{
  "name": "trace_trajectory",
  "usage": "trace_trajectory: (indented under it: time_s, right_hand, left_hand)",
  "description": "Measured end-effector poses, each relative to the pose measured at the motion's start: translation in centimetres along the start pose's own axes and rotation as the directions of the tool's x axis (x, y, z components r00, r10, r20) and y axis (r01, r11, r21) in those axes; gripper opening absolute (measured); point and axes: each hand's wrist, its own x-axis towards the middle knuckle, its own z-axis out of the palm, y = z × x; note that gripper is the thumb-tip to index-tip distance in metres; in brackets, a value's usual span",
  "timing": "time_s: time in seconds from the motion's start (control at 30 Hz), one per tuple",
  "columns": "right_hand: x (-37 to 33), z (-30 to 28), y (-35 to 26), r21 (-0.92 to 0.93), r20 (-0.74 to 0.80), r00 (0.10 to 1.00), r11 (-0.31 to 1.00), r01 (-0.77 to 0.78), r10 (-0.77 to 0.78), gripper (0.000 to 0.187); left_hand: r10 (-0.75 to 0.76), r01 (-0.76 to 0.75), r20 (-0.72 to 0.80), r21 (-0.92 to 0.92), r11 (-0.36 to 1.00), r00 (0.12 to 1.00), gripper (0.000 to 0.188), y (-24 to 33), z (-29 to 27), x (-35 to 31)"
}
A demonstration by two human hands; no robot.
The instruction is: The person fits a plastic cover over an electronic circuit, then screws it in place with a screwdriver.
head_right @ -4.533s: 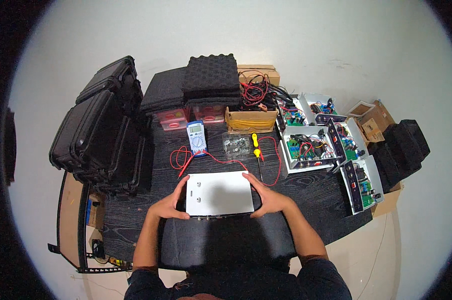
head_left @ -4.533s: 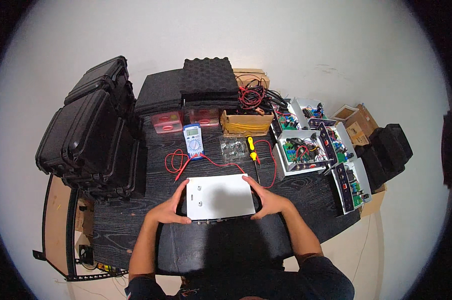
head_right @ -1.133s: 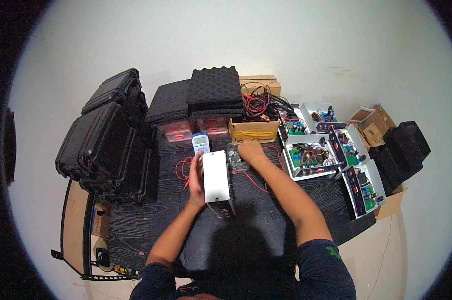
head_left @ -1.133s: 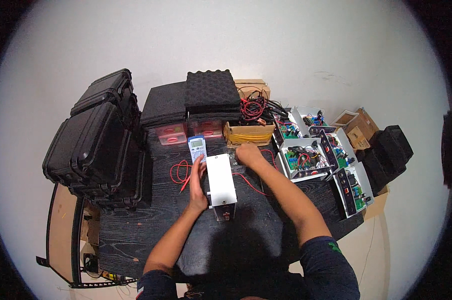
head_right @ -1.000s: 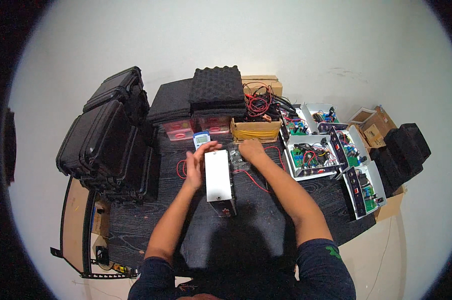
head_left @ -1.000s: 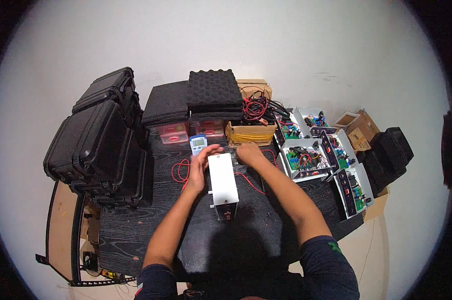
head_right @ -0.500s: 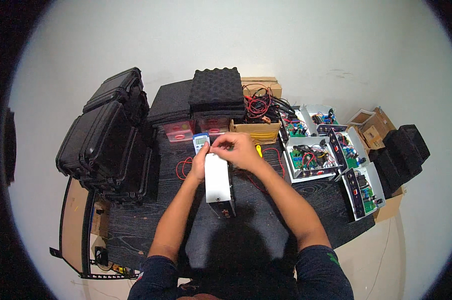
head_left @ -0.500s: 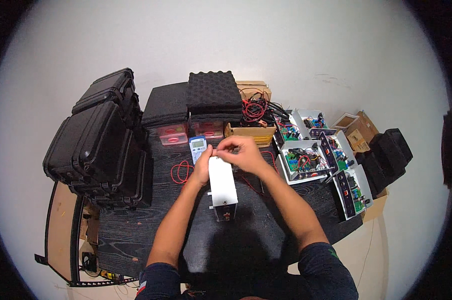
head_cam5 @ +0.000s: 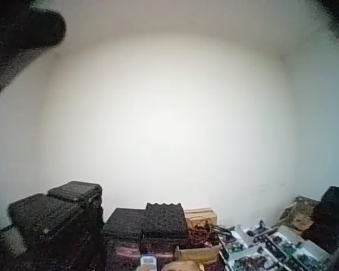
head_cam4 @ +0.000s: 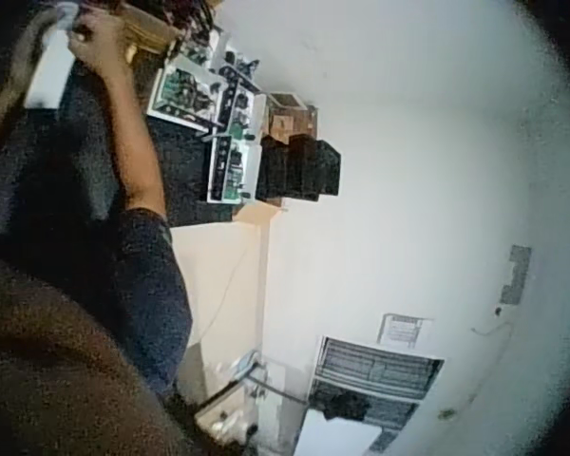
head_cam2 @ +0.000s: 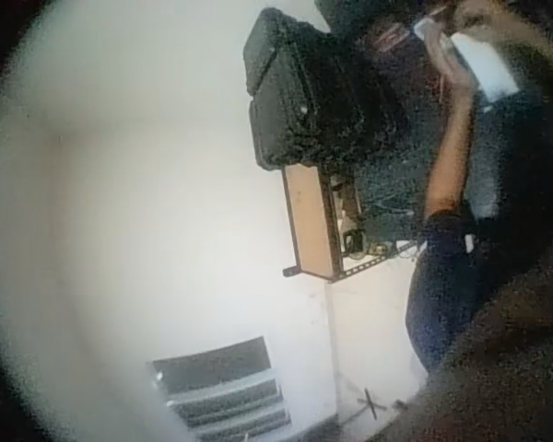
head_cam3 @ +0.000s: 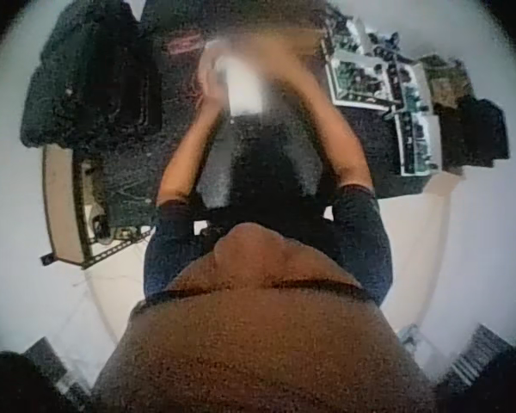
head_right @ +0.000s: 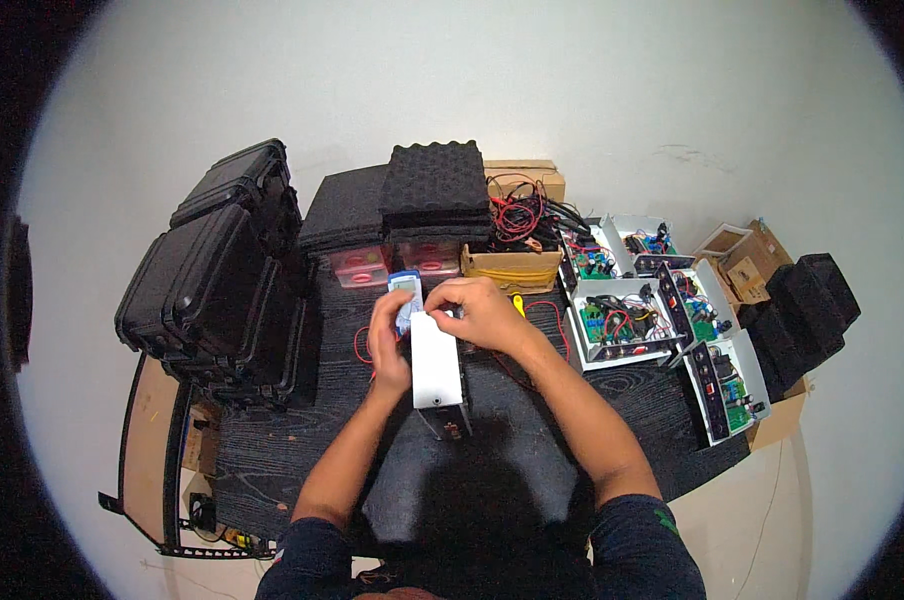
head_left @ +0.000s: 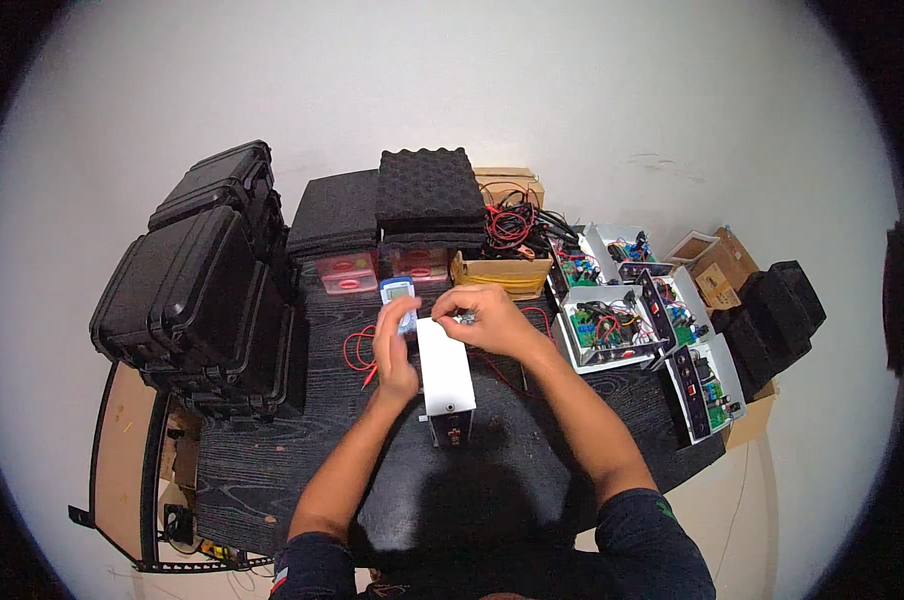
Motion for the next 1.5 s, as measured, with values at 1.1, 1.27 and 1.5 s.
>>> trace_trajectory:
  time_s: [1.1, 1.27, 1.5]
  right_hand:
    - [1.8, -0.6, -1.1, -0.205, 0.148, 0.986, 0.978, -0.050, 0.082, 0.019]
    - [1.9, -0.1, 0.0, -0.222, -0.014, 0.999, 0.974, -0.040, 0.038, 0.024]
    - [-2.2, 2.3, 10.8, -0.635, 0.128, 0.896, 0.729, -0.255, 0.425, 0.019]
  left_hand:
    - [0.192, -0.215, 0.422, 0.007, 0.977, 0.886, 0.035, 5.1, -2.2, -4.1]
    - [0.190, -0.211, 0.420, 0.006, 0.977, 0.887, 0.035, 5.2, -2.5, -4.0]
    - [0.196, -0.215, 0.405, 0.000, 0.977, 0.893, 0.037, 5.2, -2.0, -3.9]
